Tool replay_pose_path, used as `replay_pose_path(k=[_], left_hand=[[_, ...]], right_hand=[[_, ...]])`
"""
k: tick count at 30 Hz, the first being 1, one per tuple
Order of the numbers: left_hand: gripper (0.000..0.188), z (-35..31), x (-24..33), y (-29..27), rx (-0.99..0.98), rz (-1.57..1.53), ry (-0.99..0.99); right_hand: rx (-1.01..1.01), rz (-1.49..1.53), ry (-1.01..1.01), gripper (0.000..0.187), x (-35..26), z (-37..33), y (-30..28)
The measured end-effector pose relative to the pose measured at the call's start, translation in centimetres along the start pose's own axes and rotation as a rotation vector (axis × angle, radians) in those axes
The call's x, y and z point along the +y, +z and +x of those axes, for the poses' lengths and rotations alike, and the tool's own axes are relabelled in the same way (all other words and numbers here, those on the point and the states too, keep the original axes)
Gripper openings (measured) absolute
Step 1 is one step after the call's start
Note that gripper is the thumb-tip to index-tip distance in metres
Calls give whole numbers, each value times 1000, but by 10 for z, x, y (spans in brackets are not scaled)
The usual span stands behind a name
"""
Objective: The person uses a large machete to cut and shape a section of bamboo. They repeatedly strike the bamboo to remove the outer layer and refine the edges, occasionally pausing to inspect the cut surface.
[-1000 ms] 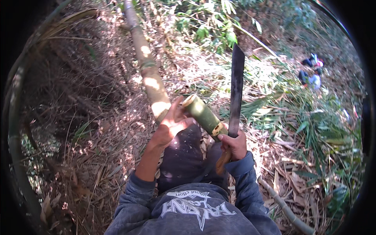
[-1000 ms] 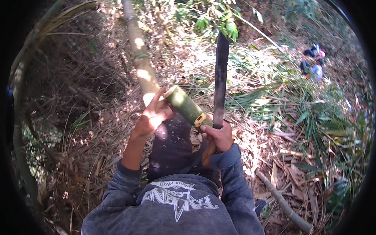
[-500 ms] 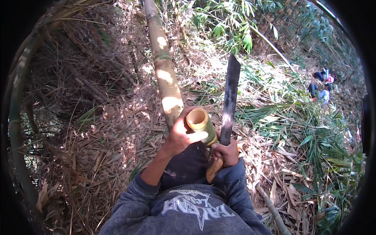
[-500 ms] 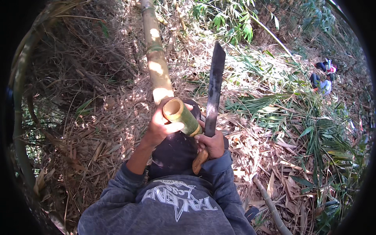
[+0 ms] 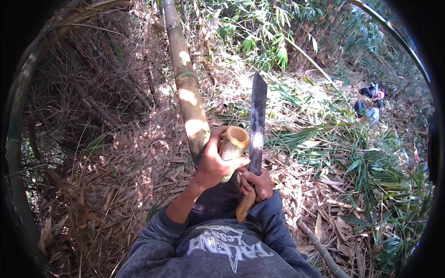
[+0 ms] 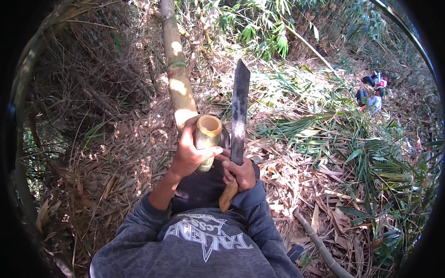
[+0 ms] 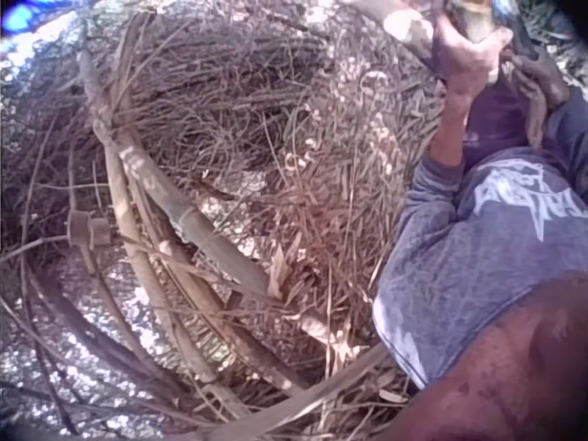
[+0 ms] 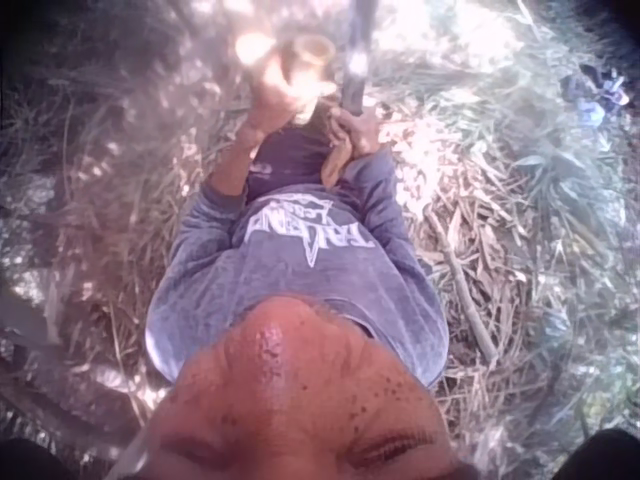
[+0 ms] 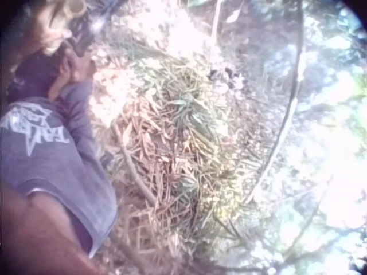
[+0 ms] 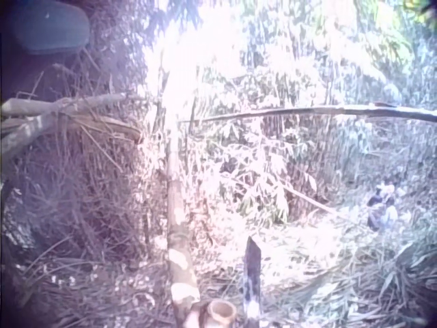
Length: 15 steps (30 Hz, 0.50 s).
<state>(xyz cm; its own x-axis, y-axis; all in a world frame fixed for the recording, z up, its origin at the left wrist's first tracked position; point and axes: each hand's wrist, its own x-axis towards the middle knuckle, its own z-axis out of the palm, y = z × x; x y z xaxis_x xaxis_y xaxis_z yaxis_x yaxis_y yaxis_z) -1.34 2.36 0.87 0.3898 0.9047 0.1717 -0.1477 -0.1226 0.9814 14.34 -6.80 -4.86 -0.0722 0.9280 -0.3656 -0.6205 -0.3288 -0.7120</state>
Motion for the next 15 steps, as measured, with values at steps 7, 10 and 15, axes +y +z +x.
replay_pose_path(k=[7,10,15], left_hand=[[62,2,-14,-5,21,111,3],[53,6,-17,-2,93,-180,-125],[44,10,-13,-7,63,-451,-286]], right_hand=[[70,-83,-49,54,-5,-4,10],[106,-128,-18,58,-12,-7,13],[120,-186,-20,62,-9,-7,13]])
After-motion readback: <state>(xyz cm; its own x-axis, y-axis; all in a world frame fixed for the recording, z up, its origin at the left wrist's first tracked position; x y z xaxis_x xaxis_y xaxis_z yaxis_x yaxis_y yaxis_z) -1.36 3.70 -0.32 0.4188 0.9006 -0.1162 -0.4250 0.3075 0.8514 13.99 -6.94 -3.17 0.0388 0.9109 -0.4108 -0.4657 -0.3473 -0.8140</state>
